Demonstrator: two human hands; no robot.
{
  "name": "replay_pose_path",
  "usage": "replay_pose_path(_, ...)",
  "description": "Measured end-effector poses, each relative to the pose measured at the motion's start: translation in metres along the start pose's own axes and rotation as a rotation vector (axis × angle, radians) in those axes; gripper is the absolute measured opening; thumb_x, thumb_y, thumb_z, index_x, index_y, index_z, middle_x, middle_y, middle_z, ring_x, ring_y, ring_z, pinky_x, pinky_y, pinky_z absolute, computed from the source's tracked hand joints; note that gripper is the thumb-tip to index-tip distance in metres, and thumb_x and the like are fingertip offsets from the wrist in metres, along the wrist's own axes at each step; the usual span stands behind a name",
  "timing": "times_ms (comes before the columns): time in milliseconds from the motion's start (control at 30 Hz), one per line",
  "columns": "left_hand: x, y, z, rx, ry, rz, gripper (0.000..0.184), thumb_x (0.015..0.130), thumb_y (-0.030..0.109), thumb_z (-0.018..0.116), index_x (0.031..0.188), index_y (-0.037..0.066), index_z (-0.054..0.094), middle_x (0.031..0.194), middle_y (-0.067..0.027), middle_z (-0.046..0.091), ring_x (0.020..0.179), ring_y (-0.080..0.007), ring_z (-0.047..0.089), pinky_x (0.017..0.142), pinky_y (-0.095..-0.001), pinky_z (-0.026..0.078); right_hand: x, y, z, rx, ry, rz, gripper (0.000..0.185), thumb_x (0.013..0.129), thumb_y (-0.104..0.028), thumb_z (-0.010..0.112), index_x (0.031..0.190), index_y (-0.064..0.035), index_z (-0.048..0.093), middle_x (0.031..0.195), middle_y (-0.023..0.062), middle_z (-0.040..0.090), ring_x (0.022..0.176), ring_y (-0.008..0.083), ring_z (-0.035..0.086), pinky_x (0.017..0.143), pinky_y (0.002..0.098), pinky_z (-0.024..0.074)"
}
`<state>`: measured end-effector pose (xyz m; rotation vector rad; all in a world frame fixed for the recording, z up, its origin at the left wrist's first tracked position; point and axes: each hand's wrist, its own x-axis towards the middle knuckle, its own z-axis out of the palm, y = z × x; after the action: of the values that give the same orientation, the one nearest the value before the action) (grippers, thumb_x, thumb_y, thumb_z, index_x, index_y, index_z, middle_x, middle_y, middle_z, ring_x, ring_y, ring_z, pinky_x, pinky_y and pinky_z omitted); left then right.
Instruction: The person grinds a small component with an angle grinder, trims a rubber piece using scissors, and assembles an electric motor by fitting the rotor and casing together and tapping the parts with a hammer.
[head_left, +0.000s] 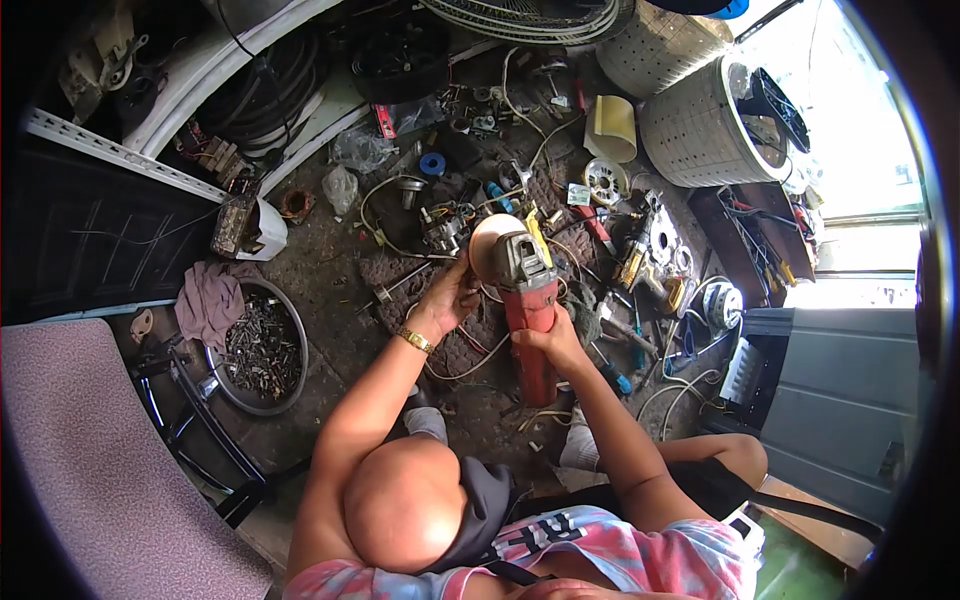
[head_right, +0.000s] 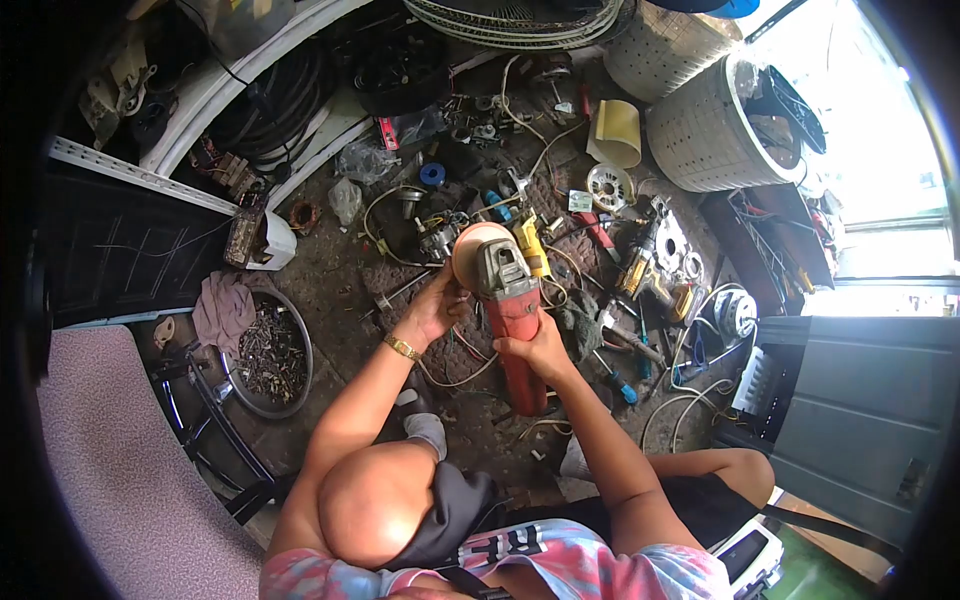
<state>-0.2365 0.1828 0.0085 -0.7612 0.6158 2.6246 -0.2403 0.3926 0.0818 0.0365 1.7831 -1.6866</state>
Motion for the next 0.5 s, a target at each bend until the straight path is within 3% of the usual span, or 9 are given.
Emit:
replay_pose_path(233,-0.005,0.003,-0.003,0.031,0.033,0.007,0.029,0.082,0.044,0.066,0.088,0.018,0.055,0.070,0.0077,0.052,0.058,-0.0037,0.044,0.044,-0.0192,0.027,-0.004,-0.010,-0.002,0.068,0.040,0.063,0.051,0.063,-0.009,0.076,0.108,-0.0029,0.053,0.092,0.0063,0.061,0.077,0.0155,0.060,0.071,0.0314,0.0507)
replay_pose_path(333,-0.009,0.002,-0.012,0.022,-0.034,-0.020,0.031,0.082,0.040,0.067,0.093,0.013,0.057,0.078,0.0046,0.057,0.064,-0.0046,0.048,0.047,-0.0194,0.030,0.001,-0.005,-0.009,0.072,0.048,-0.009,0.049,0.063,-0.007,0.075,0.107,-0.0035,0.053,0.089,0.0061,0.061,0.073,0.0162,0.060,0.068,0.0317,0.0516)
replay_pose_path(400,-0.016,-0.003,-0.016,0.452,0.080,0.035,0.022,0.086,0.032,0.066,0.093,0.012,0.060,0.077,0.0050,0.056,0.064,-0.0048,0.047,0.048,-0.0196,0.032,0.000,-0.007,-0.013,0.188,0.072,0.030,0.048,0.064,-0.007,0.075,0.107,-0.0036,0.053,0.087,0.0056,0.061,0.073,0.0156,0.060,0.065,0.0318,0.0519)
replay_pose_path(433,-0.020,-0.008,-0.008,0.753,0.120,0.168,0.016,0.087,0.025,0.066,0.094,0.010,0.064,0.080,0.0052,0.058,0.063,-0.0063,0.047,0.052,-0.0199,0.036,0.000,-0.008,-0.016,0.191,0.102,-0.012,0.048,0.064,-0.008,0.075,0.107,-0.0036,0.053,0.087,0.0058,0.061,0.073,0.0154,0.060,0.065,0.0314,0.0516)
replay_pose_path(500,-0.012,-0.034,-0.038,1.240,0.062,0.383,0.025,0.079,0.017,0.070,0.099,0.004,0.064,0.097,-0.0056,0.060,0.083,-0.0158,0.056,0.073,-0.0278,0.044,-0.002,-0.008,-0.024,0.165,0.189,-0.060,0.047,0.065,-0.010,0.075,0.107,-0.0037,0.053,0.088,0.0059,0.061,0.072,0.0152,0.060,0.065,0.0306,0.0510)
